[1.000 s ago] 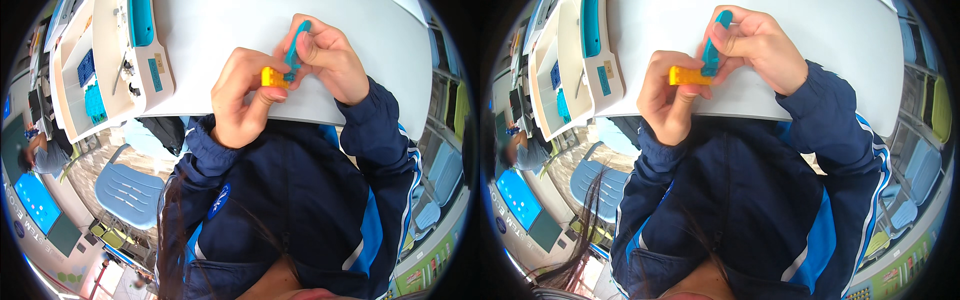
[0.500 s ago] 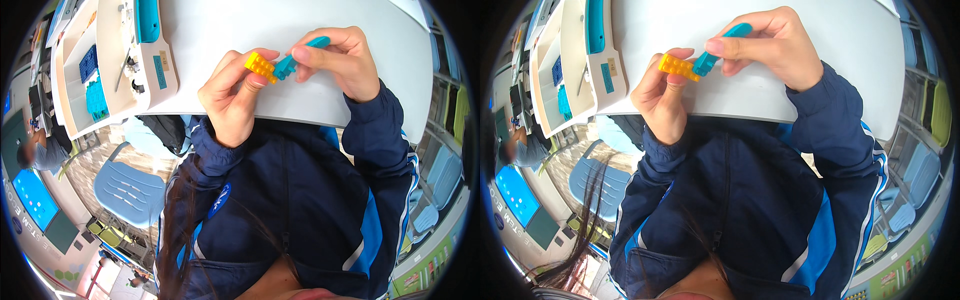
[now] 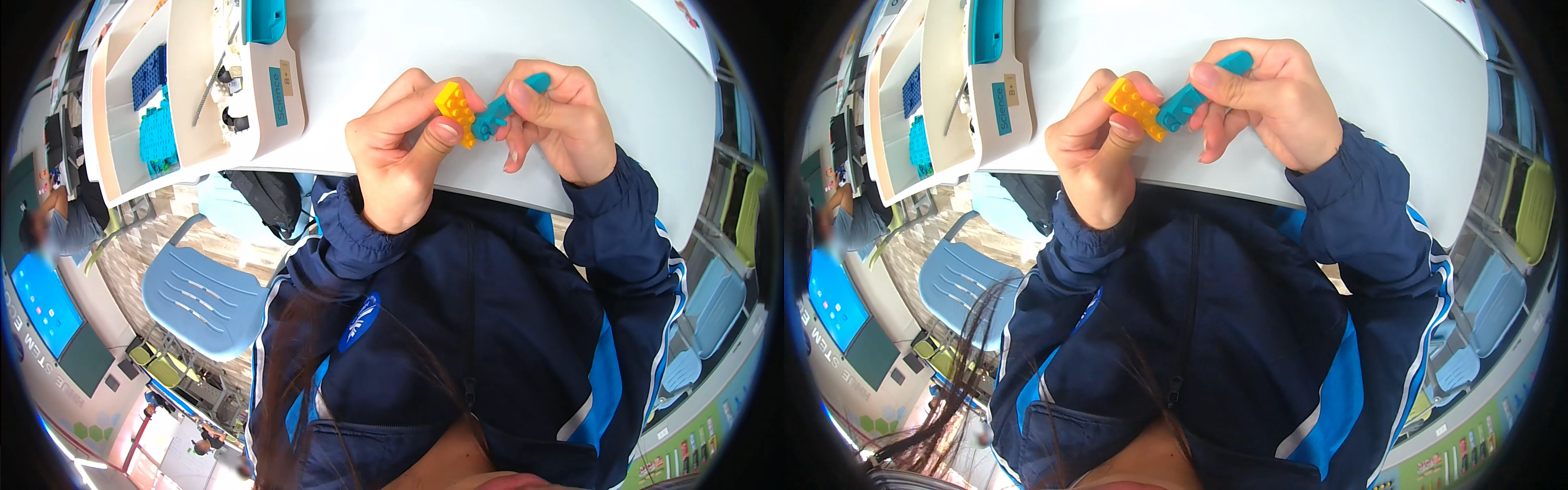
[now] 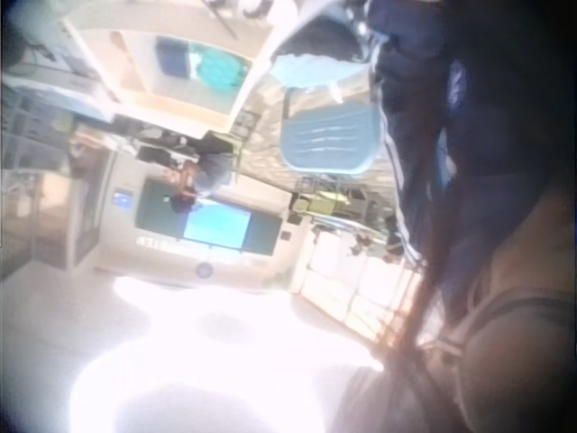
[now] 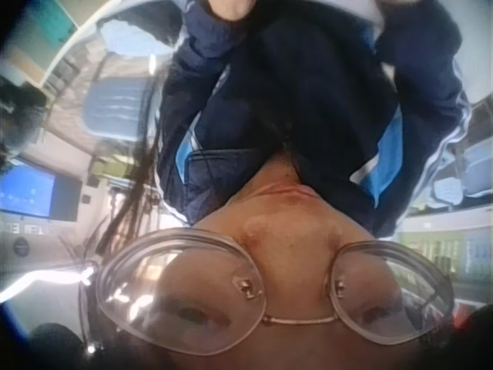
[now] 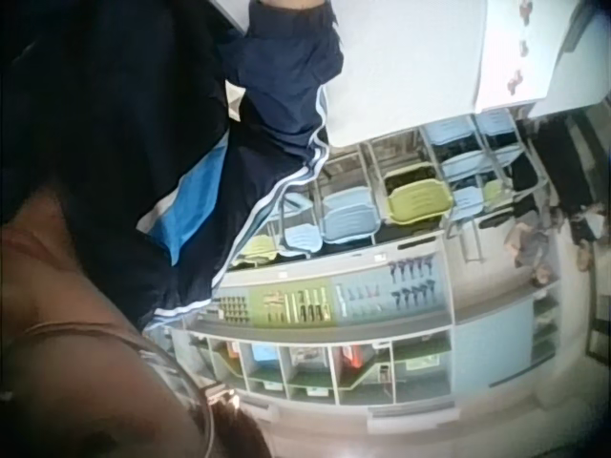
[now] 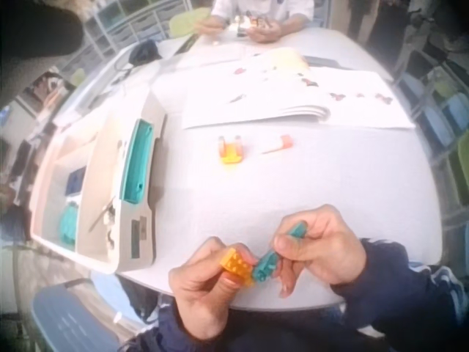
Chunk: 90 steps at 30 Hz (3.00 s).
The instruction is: The person assembles small plastic building blocks by selecting pieces from a compartmentalized tray and connecting them on a tabletop. They repeatedly pick, align, and snap together yellow, pink, white, and teal bricks, forming small structures.
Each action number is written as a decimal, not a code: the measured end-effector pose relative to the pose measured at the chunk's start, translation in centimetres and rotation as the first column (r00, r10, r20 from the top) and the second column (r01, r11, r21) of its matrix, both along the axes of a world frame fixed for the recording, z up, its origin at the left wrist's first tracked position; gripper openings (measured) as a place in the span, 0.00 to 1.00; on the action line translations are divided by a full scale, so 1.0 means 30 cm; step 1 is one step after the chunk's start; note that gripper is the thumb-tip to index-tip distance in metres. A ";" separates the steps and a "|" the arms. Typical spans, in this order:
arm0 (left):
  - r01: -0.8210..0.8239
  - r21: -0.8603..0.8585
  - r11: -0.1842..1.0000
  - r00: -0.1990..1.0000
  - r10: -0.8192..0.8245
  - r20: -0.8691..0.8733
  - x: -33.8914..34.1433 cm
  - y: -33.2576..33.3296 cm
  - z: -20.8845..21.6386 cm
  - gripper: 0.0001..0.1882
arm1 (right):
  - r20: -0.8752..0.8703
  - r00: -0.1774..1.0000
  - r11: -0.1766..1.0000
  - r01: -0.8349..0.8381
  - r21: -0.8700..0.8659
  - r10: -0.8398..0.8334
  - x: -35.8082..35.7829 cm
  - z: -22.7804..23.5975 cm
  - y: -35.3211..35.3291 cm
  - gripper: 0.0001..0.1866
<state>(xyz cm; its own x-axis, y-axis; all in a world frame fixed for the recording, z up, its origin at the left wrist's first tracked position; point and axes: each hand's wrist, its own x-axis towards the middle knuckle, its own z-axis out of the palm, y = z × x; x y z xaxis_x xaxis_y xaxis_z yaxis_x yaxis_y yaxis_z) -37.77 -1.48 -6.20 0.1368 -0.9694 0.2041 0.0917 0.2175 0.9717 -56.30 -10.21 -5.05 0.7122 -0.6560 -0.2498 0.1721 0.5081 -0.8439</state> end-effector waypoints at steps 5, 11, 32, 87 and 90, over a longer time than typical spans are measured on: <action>0.015 0.017 1.000 0.999 -0.015 -0.052 0.003 0.011 0.003 0.10 | -0.012 0.999 0.999 -0.033 0.043 0.034 0.001 0.002 -0.008 0.14; 0.025 0.042 0.999 0.997 -0.022 -0.075 0.001 0.002 0.011 0.10 | -0.033 0.997 0.995 -0.061 0.082 0.064 -0.001 0.015 -0.025 0.13; 0.021 0.018 1.000 0.998 -0.020 -0.064 0.007 -0.013 0.007 0.09 | -0.056 0.998 0.997 0.000 0.082 0.005 -0.008 0.027 -0.043 0.14; 0.306 0.069 0.950 0.878 -0.253 -0.407 0.044 -0.018 0.003 0.32 | -0.167 0.984 0.998 0.059 0.032 -0.053 -0.019 0.036 -0.059 0.13; 0.300 0.065 0.952 0.875 -0.248 -0.416 0.044 -0.020 0.000 0.32 | -0.161 0.986 0.998 0.051 0.035 -0.045 -0.019 0.034 -0.060 0.13</action>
